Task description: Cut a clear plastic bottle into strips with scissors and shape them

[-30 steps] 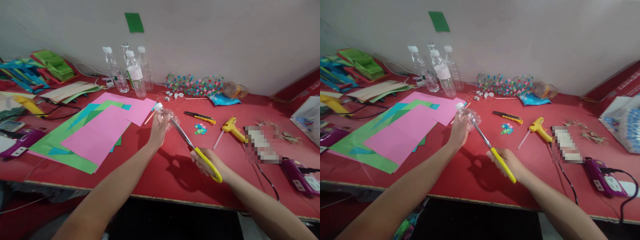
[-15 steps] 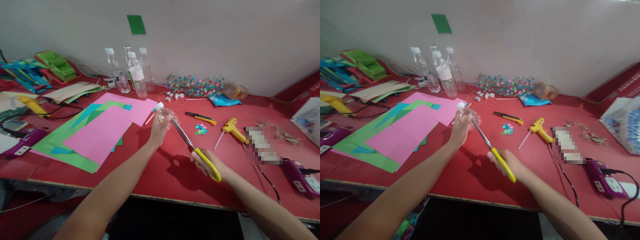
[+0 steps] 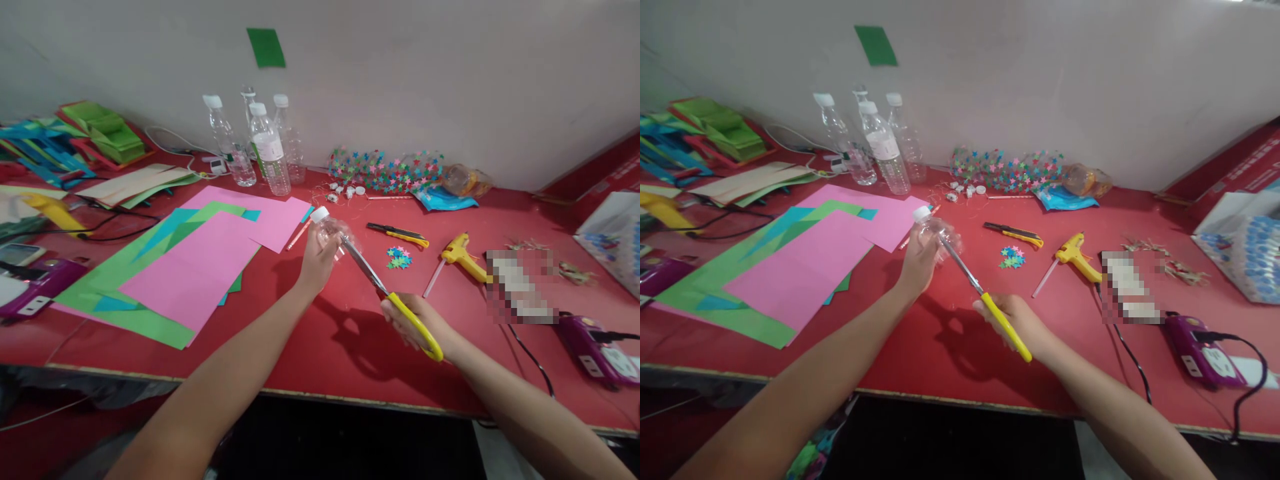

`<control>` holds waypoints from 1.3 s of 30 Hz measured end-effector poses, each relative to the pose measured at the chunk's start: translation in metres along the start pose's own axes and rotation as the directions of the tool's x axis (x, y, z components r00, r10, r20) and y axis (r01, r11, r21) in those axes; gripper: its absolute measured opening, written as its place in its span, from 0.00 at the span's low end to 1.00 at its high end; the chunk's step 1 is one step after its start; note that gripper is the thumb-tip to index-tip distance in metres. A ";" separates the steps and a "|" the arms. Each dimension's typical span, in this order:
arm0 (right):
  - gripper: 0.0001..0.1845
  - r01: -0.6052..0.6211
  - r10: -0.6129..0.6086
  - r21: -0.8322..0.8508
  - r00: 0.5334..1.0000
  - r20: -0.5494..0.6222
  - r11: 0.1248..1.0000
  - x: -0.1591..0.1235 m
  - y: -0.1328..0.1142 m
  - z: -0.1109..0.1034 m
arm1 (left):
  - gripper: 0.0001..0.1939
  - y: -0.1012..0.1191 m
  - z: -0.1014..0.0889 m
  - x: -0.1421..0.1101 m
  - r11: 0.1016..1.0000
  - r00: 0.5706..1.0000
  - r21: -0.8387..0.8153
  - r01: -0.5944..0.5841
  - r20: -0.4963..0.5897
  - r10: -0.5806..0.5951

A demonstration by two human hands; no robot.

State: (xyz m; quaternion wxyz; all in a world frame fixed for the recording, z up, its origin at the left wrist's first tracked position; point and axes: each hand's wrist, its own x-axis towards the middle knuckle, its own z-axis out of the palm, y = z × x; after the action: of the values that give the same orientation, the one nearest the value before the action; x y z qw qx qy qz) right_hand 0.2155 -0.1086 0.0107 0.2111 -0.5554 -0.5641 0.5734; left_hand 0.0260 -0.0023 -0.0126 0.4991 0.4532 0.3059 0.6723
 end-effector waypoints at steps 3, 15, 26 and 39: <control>0.29 0.046 -0.046 -0.015 0.999 0.028 0.999 0.002 0.003 -0.001 | 0.16 0.002 0.001 0.000 1.000 1.000 0.008 -0.024 0.011 0.024; 0.29 0.065 -0.066 0.018 0.997 0.046 0.998 -0.001 0.003 0.000 | 0.14 0.002 0.003 -0.004 0.999 0.994 0.045 -0.019 0.110 0.014; 0.31 0.033 -0.033 0.003 0.999 0.019 0.999 0.004 0.000 0.000 | 0.21 -0.003 -0.003 0.000 0.990 0.977 0.099 -0.103 0.197 0.082; 0.28 -0.031 0.031 -0.015 0.999 -0.033 0.999 0.001 -0.003 0.000 | 0.18 -0.015 -0.012 0.004 0.964 0.957 0.179 -0.197 0.248 0.150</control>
State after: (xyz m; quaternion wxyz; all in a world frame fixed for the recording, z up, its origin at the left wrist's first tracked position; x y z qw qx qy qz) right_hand 0.2140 -0.1074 0.0128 0.2072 -0.5749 -0.5562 0.5631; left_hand 0.0201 0.0065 -0.0290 0.4217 0.6021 0.2709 0.6215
